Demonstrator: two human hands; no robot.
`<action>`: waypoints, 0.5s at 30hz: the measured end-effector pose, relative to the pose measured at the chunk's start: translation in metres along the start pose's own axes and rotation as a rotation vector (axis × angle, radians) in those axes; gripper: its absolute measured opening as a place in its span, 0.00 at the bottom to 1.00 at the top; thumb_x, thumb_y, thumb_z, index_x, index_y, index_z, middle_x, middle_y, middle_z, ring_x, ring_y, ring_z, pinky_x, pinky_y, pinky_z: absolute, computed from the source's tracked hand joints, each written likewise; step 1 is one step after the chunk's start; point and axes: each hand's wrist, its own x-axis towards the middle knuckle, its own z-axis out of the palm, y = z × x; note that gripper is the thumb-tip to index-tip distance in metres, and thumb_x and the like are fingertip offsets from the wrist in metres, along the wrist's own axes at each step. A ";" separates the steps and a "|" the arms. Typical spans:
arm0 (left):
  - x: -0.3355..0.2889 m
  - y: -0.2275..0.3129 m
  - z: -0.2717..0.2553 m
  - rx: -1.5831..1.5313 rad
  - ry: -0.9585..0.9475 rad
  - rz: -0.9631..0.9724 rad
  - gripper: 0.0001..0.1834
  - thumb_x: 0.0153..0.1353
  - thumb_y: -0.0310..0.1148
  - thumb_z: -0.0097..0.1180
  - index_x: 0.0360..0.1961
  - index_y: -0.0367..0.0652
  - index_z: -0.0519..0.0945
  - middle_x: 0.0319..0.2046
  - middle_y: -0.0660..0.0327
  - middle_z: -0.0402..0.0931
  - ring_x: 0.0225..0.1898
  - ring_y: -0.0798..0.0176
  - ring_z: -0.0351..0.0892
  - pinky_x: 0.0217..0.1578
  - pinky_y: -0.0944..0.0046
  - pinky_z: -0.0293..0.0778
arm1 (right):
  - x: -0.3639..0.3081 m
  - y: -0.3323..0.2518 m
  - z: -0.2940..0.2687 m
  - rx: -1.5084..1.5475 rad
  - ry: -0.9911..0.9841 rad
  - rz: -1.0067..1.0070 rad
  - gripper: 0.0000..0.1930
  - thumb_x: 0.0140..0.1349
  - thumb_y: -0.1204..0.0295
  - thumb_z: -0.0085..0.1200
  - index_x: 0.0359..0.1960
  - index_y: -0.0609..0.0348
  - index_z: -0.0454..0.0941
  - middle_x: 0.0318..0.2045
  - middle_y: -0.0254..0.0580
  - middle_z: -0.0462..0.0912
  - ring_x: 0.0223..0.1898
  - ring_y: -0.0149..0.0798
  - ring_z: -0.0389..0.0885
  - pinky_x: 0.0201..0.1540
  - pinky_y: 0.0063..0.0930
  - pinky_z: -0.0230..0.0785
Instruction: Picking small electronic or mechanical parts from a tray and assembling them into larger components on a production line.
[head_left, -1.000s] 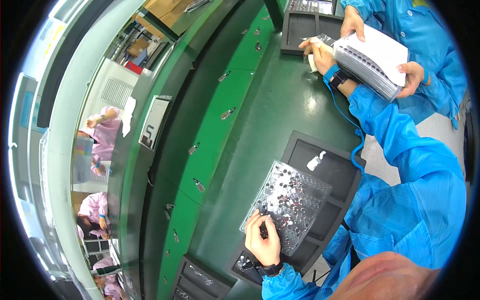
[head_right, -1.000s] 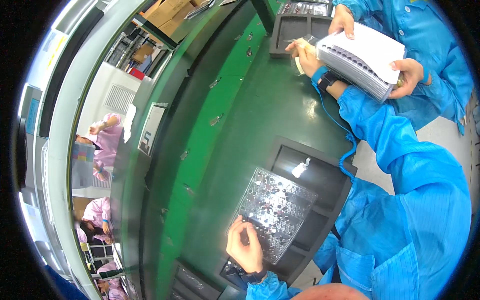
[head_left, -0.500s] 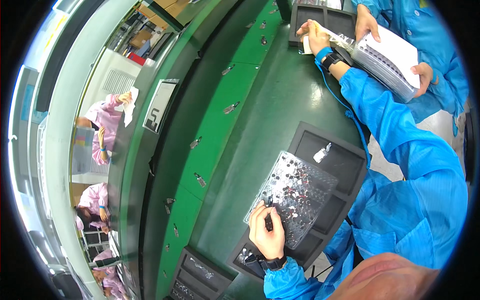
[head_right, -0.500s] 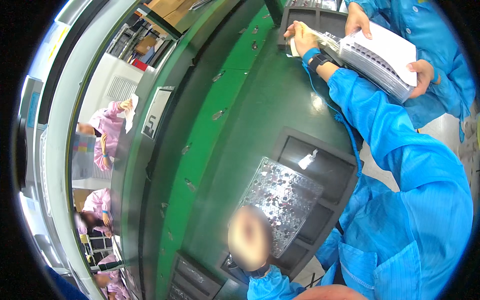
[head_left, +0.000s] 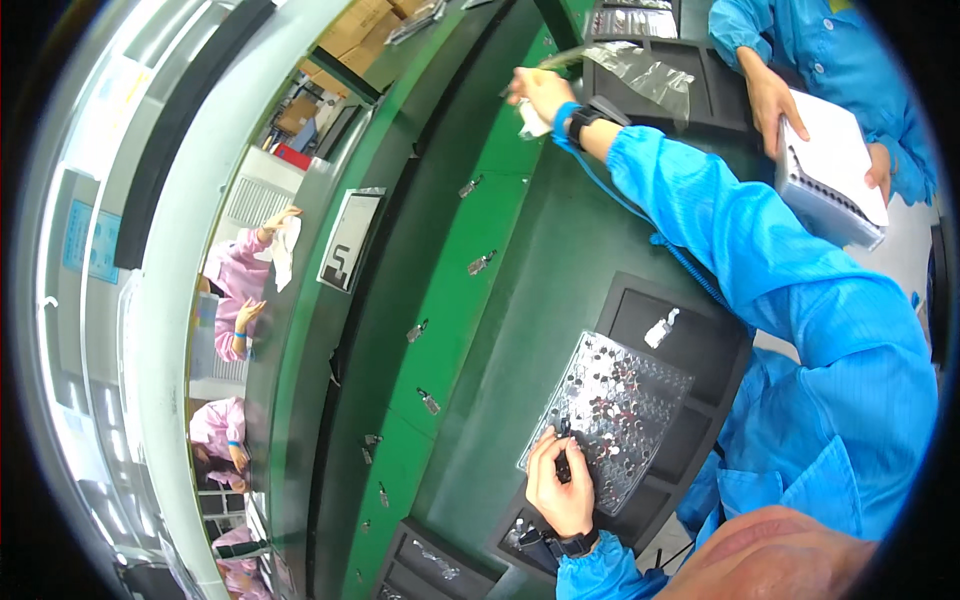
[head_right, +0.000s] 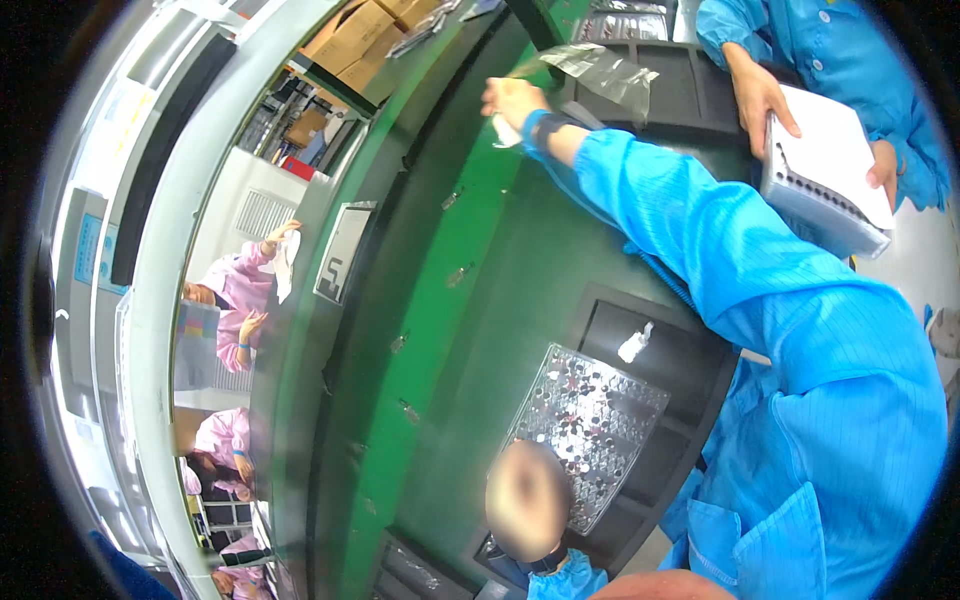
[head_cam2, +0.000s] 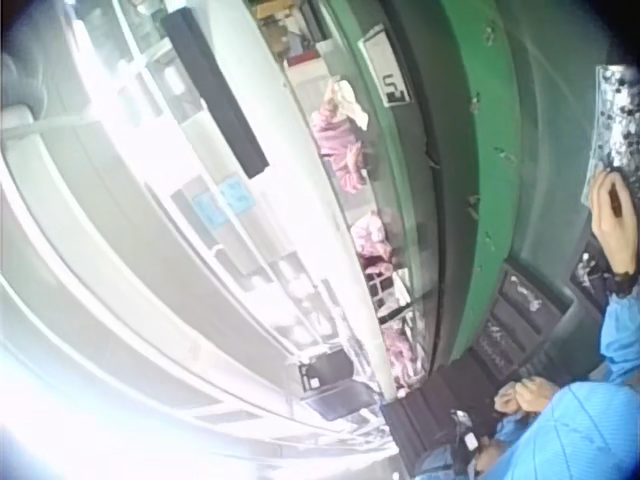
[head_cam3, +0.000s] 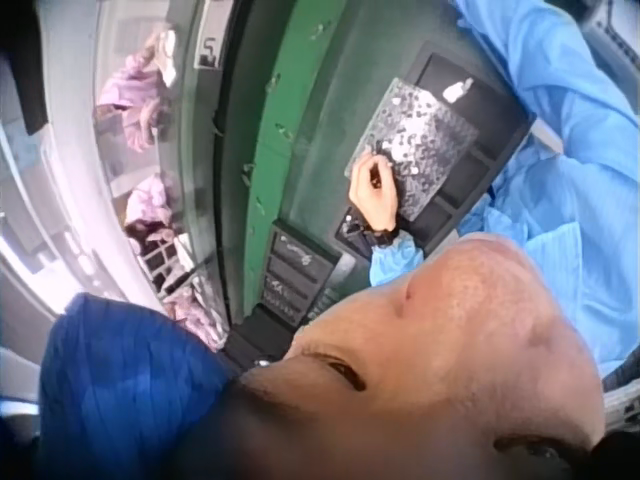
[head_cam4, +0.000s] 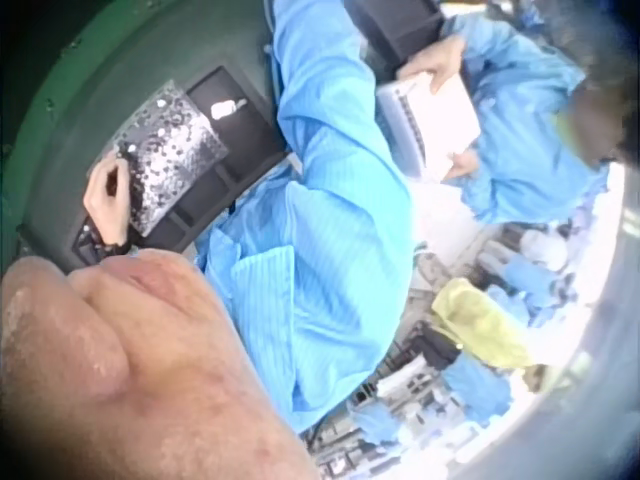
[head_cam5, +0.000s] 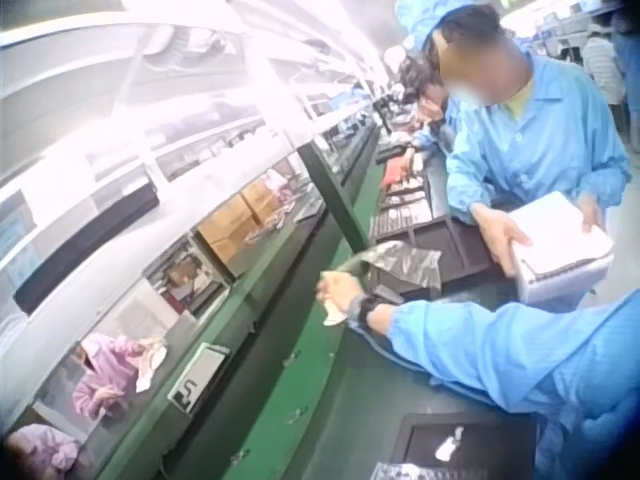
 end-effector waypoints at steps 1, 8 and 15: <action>0.001 -0.001 -0.009 0.026 0.016 -0.016 0.04 0.59 0.21 0.64 0.36 0.34 0.83 0.43 0.47 0.86 0.48 0.48 0.86 0.52 0.53 0.79 | -0.009 -0.015 0.036 -0.031 -0.076 -0.039 0.23 0.78 0.55 0.42 0.43 0.63 0.82 0.30 0.41 0.88 0.30 0.32 0.85 0.37 0.29 0.77; 0.002 -0.001 -0.003 -0.019 0.014 0.043 0.04 0.59 0.20 0.64 0.36 0.34 0.83 0.42 0.46 0.86 0.48 0.47 0.86 0.51 0.54 0.79 | -0.070 -0.025 0.035 0.135 -0.283 -0.122 0.24 0.62 0.83 0.39 0.57 0.54 0.77 0.38 0.38 0.86 0.39 0.31 0.83 0.41 0.27 0.76; -0.001 -0.003 -0.004 -0.024 0.030 0.079 0.03 0.59 0.21 0.63 0.35 0.33 0.83 0.41 0.45 0.85 0.49 0.44 0.86 0.52 0.52 0.78 | -0.116 -0.058 -0.028 -0.312 -0.426 -0.221 0.03 0.65 0.73 0.47 0.35 0.59 0.69 0.27 0.32 0.72 0.31 0.31 0.68 0.36 0.29 0.66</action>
